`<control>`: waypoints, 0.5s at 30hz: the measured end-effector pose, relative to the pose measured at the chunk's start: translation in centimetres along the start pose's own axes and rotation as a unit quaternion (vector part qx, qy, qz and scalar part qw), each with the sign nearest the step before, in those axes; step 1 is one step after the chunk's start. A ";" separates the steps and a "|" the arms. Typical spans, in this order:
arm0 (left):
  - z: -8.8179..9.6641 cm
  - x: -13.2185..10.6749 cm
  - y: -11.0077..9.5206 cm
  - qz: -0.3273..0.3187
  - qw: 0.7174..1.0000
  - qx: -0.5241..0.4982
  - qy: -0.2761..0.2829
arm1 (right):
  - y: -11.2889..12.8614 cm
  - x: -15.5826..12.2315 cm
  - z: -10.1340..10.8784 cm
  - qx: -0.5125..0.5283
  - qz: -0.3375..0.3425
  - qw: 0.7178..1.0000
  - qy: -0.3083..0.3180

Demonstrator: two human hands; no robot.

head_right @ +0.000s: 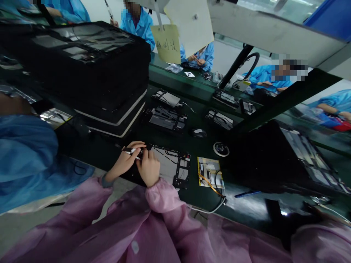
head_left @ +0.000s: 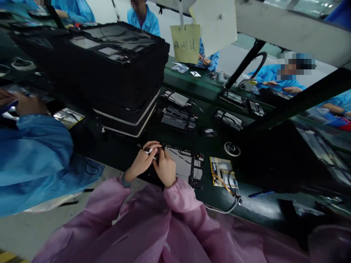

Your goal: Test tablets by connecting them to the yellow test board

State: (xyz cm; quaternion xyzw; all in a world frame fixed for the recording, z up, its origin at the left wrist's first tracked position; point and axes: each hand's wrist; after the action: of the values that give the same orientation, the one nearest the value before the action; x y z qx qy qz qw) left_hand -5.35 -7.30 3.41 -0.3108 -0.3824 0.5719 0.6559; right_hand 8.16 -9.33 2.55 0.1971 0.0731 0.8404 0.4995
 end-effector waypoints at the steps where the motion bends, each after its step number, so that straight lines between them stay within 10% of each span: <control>1: 0.3 -0.4 0.1 -0.006 1.000 -0.010 0.018 | 0.3 0.8 -0.4 -0.031 0.004 0.999 0.026; 5: 1.4 -2.1 1.9 -0.004 0.989 -0.128 0.080 | 1.0 1.9 -0.1 -0.071 -0.012 0.995 0.074; 8: 1.7 -2.9 3.9 0.066 0.954 -0.292 0.032 | 0.8 1.1 3.0 -0.001 -0.026 1.000 -0.008; 11: 0.5 -3.2 4.2 0.144 0.916 -0.374 -0.005 | 0.5 0.0 9.8 0.129 -0.040 0.979 -0.152; 15: -3.5 -2.6 1.0 0.173 0.911 -0.363 0.094 | 0.2 -0.9 20.1 0.263 -0.117 0.909 -0.301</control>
State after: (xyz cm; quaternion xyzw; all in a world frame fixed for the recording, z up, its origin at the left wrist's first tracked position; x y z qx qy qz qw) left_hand -2.98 -9.63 0.40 -0.6407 -0.4407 0.4663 0.4217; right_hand 16.54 -11.68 20.70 0.5553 0.1602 0.6268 0.5227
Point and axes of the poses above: each hand's wrist, its own x-axis towards the middle knuckle, its own z-axis out of the back of the hand, y = z × x, and after that the axes turned 13 degrees about z, right-handed
